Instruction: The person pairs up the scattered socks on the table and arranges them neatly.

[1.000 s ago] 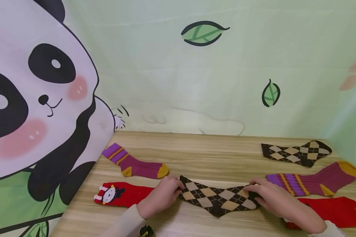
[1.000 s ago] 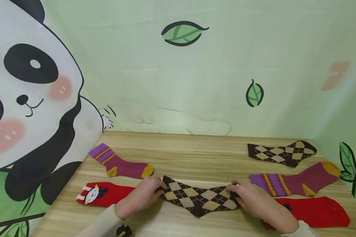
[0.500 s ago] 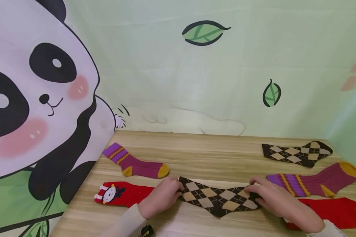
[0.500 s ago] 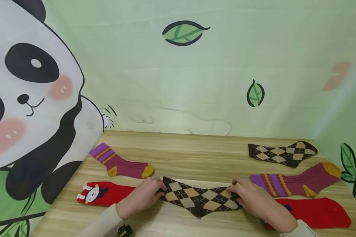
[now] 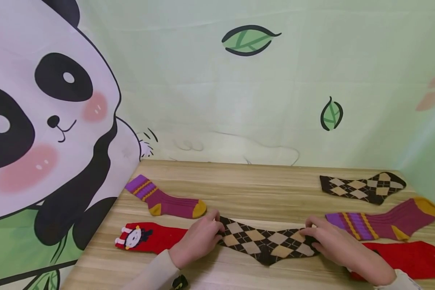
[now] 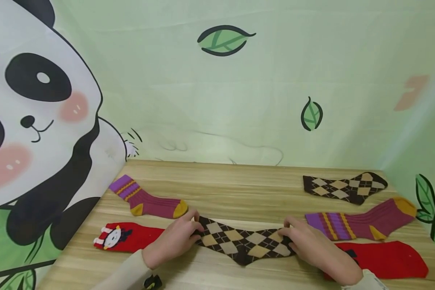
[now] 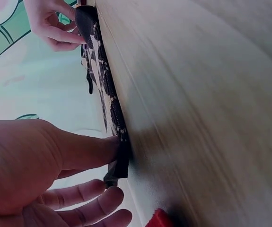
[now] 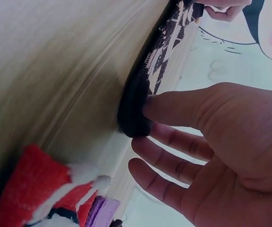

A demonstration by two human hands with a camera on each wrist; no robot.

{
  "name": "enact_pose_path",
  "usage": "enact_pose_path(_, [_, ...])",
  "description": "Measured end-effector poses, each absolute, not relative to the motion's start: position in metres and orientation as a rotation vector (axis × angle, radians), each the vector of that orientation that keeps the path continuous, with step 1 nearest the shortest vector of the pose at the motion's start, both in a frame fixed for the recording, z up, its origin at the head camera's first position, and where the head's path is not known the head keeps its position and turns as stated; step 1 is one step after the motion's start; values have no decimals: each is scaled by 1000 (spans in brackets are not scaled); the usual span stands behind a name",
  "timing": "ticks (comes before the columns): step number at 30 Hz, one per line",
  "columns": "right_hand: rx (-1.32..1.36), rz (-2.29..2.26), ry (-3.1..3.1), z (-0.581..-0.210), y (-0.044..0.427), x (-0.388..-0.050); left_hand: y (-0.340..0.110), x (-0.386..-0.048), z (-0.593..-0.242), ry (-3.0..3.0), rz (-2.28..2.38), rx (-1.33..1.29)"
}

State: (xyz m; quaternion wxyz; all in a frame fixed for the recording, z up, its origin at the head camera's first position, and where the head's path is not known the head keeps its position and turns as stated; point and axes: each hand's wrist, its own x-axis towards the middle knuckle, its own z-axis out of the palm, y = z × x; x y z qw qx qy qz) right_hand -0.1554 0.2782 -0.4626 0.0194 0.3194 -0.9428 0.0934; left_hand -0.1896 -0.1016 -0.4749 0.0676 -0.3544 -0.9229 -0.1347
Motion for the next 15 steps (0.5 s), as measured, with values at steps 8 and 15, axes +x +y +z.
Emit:
enact_pose_path(8, [1033, 318, -2929, -462, 281, -158, -102, -193, -475, -2762, -352, -1113])
enact_pose_path(15, [1046, 326, -2946, -463, 280, -160, -105, -193, -475, -2750, -359, -1132])
